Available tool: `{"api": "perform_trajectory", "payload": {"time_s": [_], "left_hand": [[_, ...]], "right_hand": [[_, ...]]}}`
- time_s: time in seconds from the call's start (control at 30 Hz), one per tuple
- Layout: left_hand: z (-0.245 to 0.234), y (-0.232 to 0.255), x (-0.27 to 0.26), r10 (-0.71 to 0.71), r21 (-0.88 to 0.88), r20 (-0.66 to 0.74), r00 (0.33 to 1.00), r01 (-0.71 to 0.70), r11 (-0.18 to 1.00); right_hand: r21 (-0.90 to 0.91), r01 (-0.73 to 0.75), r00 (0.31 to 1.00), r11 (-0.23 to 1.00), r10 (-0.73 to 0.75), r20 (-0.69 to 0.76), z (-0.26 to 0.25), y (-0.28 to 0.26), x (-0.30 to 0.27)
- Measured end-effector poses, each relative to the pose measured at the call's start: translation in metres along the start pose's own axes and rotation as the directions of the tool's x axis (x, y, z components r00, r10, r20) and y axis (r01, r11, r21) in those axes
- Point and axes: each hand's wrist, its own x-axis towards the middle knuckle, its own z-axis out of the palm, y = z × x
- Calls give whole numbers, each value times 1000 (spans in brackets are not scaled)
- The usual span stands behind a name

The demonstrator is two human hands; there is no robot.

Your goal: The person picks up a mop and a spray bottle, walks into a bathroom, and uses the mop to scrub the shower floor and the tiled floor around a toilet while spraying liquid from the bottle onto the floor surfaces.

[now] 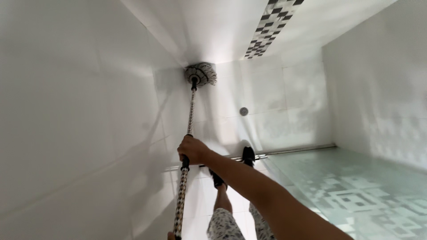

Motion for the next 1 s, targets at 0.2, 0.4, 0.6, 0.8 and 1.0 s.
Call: {"api": "perform_trajectory", "payload": {"time_s": [0.2,0.4,0.6,0.8,1.0], "left_hand": [[19,17,-35,15,338,-19,1000,-8,941],[20,15,-23,33,512,-9,999,-24,859],[6,38,-30,161,655,28,987,-140,742],[-50,212,-145,383,863,268,884,-397,313],[-76,403,-222,651,922,228,724,-376,95]], "right_hand": [[4,41,999,999,-41,-14,-16,12,-28],[55,-33,999,998,32,18,-37,24,-41],[-82,34,992,996,-44,-116,-71,49,-42],[-1,-68,978,998,67,-196,-112,68,-24],[87,-29,935,996,58,-351,-197,98,17]]}}
